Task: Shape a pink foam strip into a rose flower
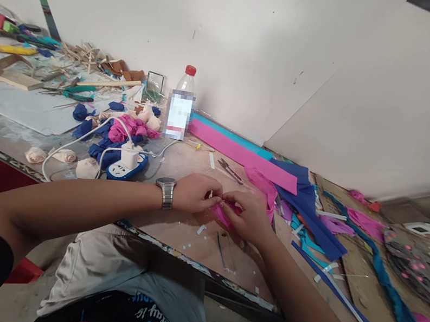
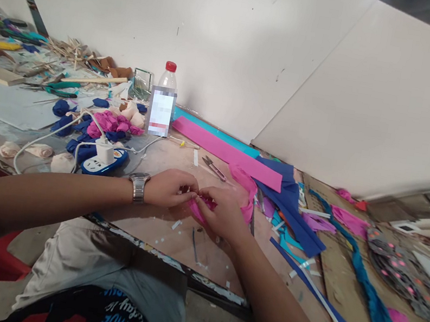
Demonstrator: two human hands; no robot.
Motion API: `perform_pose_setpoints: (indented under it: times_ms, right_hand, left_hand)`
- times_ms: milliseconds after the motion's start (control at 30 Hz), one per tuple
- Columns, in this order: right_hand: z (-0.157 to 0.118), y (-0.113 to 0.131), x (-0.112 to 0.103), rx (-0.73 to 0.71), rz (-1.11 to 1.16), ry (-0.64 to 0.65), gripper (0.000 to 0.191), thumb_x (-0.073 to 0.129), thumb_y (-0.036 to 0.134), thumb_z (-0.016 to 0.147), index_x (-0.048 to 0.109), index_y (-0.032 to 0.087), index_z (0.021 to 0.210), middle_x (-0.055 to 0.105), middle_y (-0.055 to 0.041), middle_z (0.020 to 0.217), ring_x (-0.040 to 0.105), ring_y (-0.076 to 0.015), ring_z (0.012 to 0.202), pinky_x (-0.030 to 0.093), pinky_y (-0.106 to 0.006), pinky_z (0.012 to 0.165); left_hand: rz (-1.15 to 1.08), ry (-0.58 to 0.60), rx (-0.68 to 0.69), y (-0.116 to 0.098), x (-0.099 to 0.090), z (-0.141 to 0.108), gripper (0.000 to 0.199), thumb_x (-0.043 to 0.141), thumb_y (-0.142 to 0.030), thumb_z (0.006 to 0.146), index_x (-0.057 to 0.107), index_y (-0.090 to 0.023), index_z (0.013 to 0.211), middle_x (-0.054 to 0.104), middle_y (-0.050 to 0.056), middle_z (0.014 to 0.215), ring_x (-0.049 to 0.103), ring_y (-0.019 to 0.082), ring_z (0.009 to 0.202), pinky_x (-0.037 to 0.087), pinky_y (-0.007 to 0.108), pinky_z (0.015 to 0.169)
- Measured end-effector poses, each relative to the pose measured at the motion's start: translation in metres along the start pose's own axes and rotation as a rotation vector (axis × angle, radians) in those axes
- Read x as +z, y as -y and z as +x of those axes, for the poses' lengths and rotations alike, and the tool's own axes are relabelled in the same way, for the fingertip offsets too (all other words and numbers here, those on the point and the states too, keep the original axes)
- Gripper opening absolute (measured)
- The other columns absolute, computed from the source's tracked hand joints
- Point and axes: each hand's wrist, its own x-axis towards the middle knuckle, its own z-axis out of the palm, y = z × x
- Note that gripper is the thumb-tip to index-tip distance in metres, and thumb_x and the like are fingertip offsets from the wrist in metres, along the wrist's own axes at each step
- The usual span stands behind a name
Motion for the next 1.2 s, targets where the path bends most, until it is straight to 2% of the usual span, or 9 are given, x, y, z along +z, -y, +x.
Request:
perform_pose_setpoints:
  times_ms: [267,567,1200]
  right_hand:
    - [0.0001,0.0,-0.0011,-0.018,-0.04,0.028,0.017,0.058,0.031,0.094,0.072,0.021,0.095,0.075,-0.0056,0.088,0.066,-0.02,0.079,0.046,-0.033,0.071]
    - [-0.0017,0.001,0.0005,-0.04,0.009,0.193,0.013,0.058,0.023,0.09,0.07,0.02,0.092,0.074,-0.0052,0.09,0.065,-0.0188,0.08,0.046,-0.031,0.071]
    - [-0.0022,0.0002,-0.0008,-0.056,0.018,0.182,0.014,0.058,0.023,0.091,0.07,0.021,0.096,0.074,-0.005,0.093,0.066,-0.0195,0.084,0.047,-0.031,0.074]
  left_hand:
    - [0.0,0.022,0.006,-0.0007,-0.0001,-0.0008,0.02,0.053,-0.031,0.09,0.068,-0.019,0.092,0.071,0.002,0.084,0.061,0.015,0.075,0.041,0.027,0.069]
    - [0.096,0.117,0.088,0.0019,0.0029,-0.0013,0.019,0.054,-0.033,0.091,0.068,-0.02,0.09,0.071,0.001,0.085,0.06,0.015,0.075,0.039,0.028,0.067]
    - [0.119,0.111,0.105,0.0017,0.0027,-0.0018,0.022,0.051,-0.034,0.092,0.068,-0.02,0.09,0.071,0.002,0.086,0.06,0.016,0.077,0.038,0.029,0.068]
